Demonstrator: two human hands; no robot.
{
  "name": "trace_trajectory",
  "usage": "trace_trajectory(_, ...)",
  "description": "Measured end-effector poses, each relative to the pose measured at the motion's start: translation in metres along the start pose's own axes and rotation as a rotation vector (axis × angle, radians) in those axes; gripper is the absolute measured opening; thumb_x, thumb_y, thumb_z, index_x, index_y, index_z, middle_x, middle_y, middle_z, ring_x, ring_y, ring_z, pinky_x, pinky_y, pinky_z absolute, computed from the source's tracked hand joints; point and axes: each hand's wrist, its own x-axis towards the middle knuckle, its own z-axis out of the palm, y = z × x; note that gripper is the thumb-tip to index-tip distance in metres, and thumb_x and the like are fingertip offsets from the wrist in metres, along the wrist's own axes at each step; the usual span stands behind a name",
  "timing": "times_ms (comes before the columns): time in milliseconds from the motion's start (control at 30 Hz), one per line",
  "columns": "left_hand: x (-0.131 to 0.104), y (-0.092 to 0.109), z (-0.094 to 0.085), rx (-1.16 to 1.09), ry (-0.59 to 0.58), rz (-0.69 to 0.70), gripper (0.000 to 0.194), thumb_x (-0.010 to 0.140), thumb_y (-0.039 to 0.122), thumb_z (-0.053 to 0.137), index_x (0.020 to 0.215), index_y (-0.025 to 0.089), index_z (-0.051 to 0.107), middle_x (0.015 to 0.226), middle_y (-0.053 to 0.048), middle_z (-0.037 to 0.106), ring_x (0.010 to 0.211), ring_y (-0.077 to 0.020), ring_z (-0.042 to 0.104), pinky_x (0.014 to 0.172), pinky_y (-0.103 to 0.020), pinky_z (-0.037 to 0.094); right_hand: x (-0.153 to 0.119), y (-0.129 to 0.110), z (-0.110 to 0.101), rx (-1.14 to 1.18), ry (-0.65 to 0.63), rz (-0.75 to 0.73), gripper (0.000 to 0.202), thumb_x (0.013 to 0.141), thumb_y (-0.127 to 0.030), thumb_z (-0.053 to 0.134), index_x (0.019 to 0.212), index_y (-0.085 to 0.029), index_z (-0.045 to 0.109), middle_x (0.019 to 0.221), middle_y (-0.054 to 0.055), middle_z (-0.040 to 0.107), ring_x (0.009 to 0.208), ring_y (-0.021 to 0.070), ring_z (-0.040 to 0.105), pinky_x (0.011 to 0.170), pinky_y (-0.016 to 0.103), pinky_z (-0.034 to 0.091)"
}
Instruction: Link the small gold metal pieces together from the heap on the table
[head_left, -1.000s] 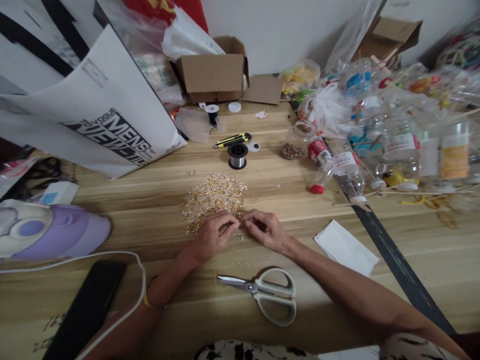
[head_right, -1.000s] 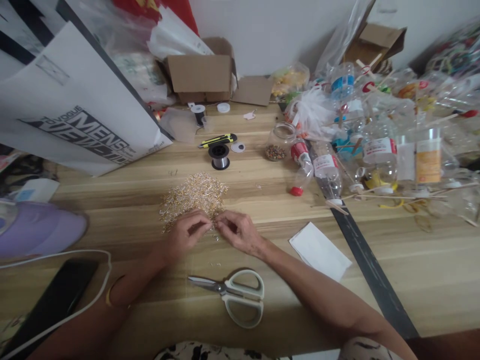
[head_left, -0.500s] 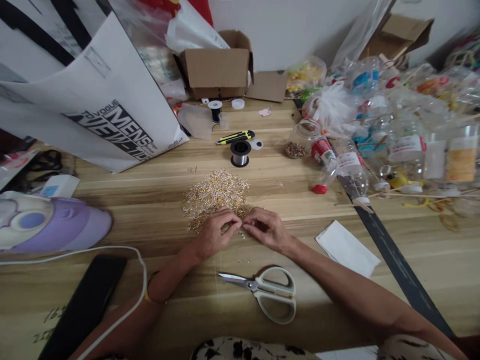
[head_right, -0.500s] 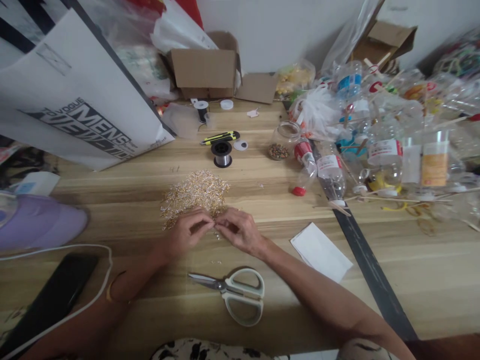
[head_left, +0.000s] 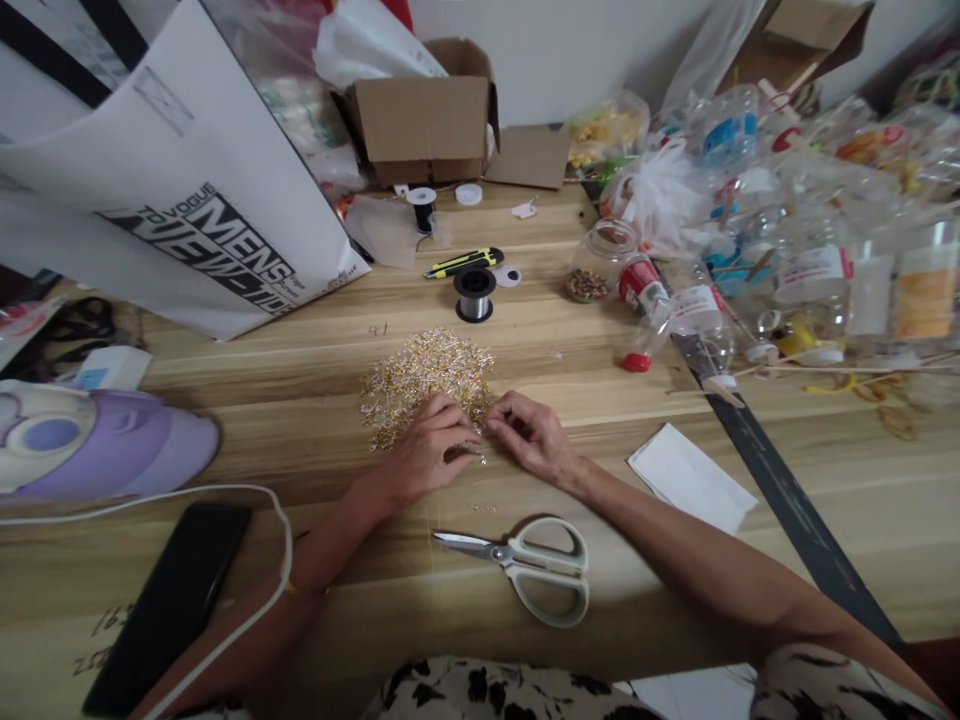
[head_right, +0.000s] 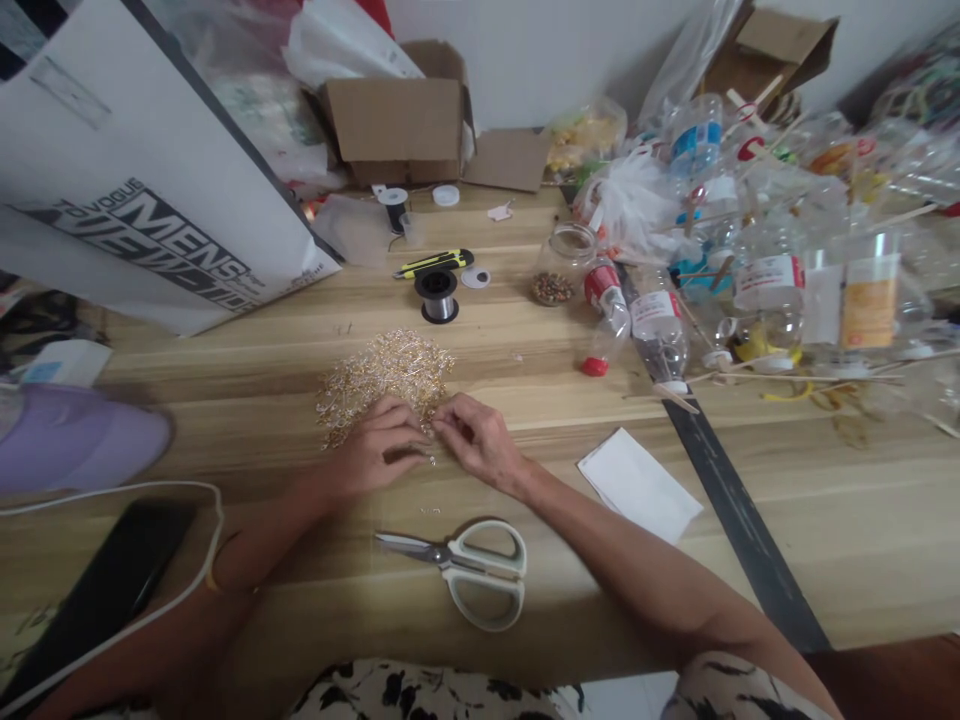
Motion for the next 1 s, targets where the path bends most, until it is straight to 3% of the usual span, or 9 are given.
trace_trajectory(133, -0.001, 0.001, 0.001, 0.055, -0.095, 0.036, 0.008, 0.080, 0.023, 0.062, 0.082, 0.017, 0.068, 0.086, -0.007, 0.061, 0.098, -0.0229, 0.046, 0.089, -0.039, 0.040, 0.000, -0.001, 0.000, 0.008, -0.004, 0.001, 0.014, 0.088, -0.025, 0.050, 0.079, -0.015, 0.056, 0.070, 0.002, 0.053, 0.061, 0.0110, 0.047, 0.057, 0.023, 0.037)
trace_trajectory(533, -0.001, 0.006, 0.012, 0.127, -0.040, 0.068, 0.014, 0.086, 0.022, 0.055, 0.079, 0.015, 0.065, 0.084, -0.007, 0.060, 0.098, -0.0218, 0.046, 0.087, -0.038, 0.043, -0.001, 0.004, 0.000, 0.020, 0.009, 0.007, 0.013, 0.088, -0.026, 0.052, 0.081, -0.016, 0.057, 0.071, 0.002, 0.054, 0.062, 0.0116, 0.048, 0.057, 0.023, 0.039)
trace_trajectory(1000, -0.002, 0.001, 0.003, 0.089, -0.051, 0.092, 0.009, 0.083, 0.019, 0.058, 0.083, 0.015, 0.066, 0.084, -0.006, 0.060, 0.095, -0.0210, 0.047, 0.086, -0.037, 0.043, -0.001, 0.007, 0.000, 0.028, 0.002, 0.012, 0.014, 0.088, -0.027, 0.053, 0.087, -0.016, 0.062, 0.077, 0.004, 0.061, 0.068, 0.0133, 0.054, 0.061, 0.025, 0.042)
